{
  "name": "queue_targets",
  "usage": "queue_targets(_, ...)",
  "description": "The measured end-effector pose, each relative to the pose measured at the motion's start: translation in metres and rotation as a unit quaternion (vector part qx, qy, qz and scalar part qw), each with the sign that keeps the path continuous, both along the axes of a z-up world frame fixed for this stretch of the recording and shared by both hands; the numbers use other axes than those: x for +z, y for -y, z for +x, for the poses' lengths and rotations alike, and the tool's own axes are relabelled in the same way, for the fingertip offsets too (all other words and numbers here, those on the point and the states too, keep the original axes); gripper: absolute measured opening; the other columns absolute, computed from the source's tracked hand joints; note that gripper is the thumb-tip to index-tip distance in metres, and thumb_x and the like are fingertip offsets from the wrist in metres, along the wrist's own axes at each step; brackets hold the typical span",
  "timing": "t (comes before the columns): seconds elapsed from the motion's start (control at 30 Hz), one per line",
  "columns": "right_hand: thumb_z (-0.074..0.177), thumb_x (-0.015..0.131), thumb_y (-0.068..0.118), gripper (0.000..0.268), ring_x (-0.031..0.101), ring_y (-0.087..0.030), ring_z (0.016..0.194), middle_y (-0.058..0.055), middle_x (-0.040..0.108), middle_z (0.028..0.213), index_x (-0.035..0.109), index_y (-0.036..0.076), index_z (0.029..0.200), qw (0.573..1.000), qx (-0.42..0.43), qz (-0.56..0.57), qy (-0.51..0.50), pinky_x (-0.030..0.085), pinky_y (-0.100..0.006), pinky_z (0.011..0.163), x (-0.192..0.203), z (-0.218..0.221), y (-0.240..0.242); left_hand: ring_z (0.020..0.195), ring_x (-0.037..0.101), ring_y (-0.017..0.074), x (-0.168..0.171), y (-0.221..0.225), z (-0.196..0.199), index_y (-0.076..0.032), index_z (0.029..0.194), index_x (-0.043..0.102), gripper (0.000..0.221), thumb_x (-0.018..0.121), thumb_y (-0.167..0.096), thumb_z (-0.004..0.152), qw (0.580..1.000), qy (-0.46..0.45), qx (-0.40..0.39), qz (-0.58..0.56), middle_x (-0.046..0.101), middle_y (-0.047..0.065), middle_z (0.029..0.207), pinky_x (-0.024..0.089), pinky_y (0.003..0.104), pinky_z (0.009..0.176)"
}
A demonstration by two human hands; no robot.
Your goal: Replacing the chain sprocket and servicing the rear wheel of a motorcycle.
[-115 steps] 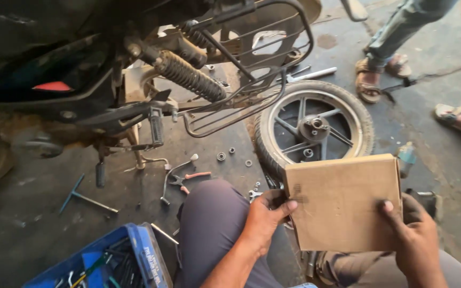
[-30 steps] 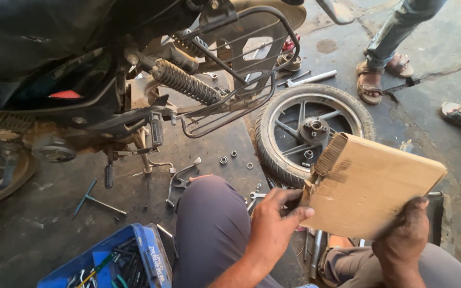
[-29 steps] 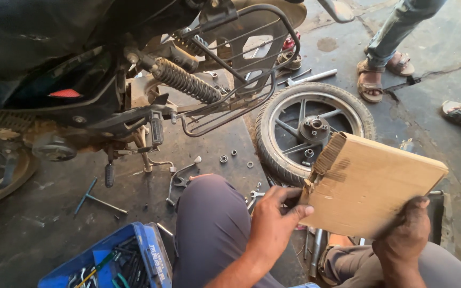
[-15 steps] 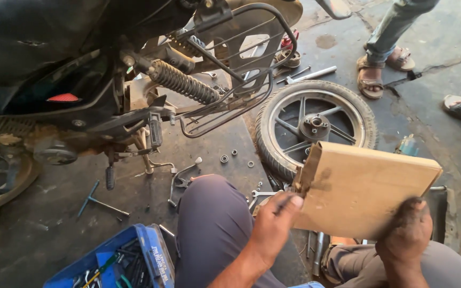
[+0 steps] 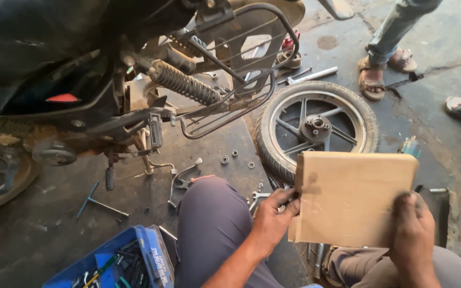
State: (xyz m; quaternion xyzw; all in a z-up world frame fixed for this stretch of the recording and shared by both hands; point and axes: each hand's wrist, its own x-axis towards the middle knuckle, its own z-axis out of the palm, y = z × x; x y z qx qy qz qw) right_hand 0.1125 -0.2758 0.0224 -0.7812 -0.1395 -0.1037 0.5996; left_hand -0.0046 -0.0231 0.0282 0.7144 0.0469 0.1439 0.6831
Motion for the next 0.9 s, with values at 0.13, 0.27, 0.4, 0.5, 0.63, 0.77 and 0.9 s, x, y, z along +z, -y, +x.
queue_targets(0.13,0.118,0.045,0.034,0.040,0.039,-0.010,0.077,0.002,0.050,0.087,0.058,0.002,0.098,0.987,-0.015,0.038,-0.153,0.034,-0.027,0.067,-0.016,0.011,0.008,0.098,0.067,0.0097,-0.031,0.004,0.012,-0.001,0.125,0.071,0.032,0.068,-0.016,0.097,0.974,-0.077,0.007,-0.215,0.074,0.000,0.107,0.053,0.027,0.089)
queue_targets(0.27,0.112,0.039,0.040,0.044,0.055,-0.016,0.081,-0.004,0.066,0.090,0.065,0.005,0.109,0.970,-0.028,0.003,-0.243,0.045,-0.030,0.073,0.027,-0.001,-0.022,0.096,0.069,0.0104,-0.031,-0.003,0.009,-0.001,0.123,0.071,0.028,0.068,-0.011,0.097,0.923,-0.098,-0.028,-0.371,0.076,0.002,0.106,0.055,0.027,0.090)
queue_targets(0.4,0.109,0.041,0.041,0.043,0.060,-0.014,0.090,-0.002,0.070,0.101,0.066,0.007,0.117,0.937,-0.031,0.124,-0.326,0.047,-0.027,0.078,-0.011,0.011,0.000,0.094,0.068,0.0107,-0.045,-0.003,0.021,-0.005,0.118,0.066,0.022,0.069,-0.007,0.096,0.914,-0.059,-0.004,-0.401,0.073,0.002,0.102,0.055,0.028,0.088)
queue_targets(0.5,0.121,0.036,0.030,0.041,0.058,-0.016,0.096,-0.009,0.065,0.103,0.062,-0.002,0.121,0.964,0.043,-0.251,0.082,0.048,-0.030,0.089,-0.032,0.013,0.016,0.092,0.067,0.0106,-0.074,0.000,0.032,-0.003,0.114,0.064,0.019,0.065,-0.001,0.096,0.947,-0.049,0.053,-0.312,0.072,0.003,0.099,0.054,0.027,0.084)
queue_targets(0.63,0.115,0.055,0.028,0.036,0.056,-0.014,0.093,-0.017,0.067,0.105,0.064,-0.005,0.127,0.995,-0.013,-0.064,-0.081,0.045,-0.032,0.082,0.011,-0.007,0.003,0.092,0.066,0.0097,-0.080,0.007,0.031,-0.001,0.118,0.070,0.028,0.057,0.003,0.094,0.959,-0.104,0.057,-0.256,0.073,0.004,0.104,0.052,0.026,0.083)
queue_targets(0.77,0.104,0.067,0.020,0.032,0.071,-0.013,0.088,-0.015,0.075,0.097,0.065,-0.002,0.127,0.970,-0.037,-0.233,0.059,0.055,-0.030,0.084,0.094,-0.042,-0.024,0.095,0.067,0.0123,-0.048,0.008,0.027,-0.005,0.125,0.065,0.030,0.055,-0.002,0.097,0.925,-0.154,-0.020,-0.346,0.072,0.002,0.111,0.053,0.030,0.086)
queue_targets(0.9,0.098,0.072,0.018,0.033,0.073,-0.018,0.077,-0.015,0.076,0.094,0.068,0.002,0.126,0.956,-0.053,-0.280,0.065,0.058,-0.033,0.075,0.150,-0.042,-0.030,0.100,0.067,0.0168,-0.071,0.022,0.027,-0.006,0.131,0.062,0.036,0.056,-0.002,0.096,0.871,-0.119,-0.108,-0.464,0.070,0.004,0.118,0.054,0.036,0.091)
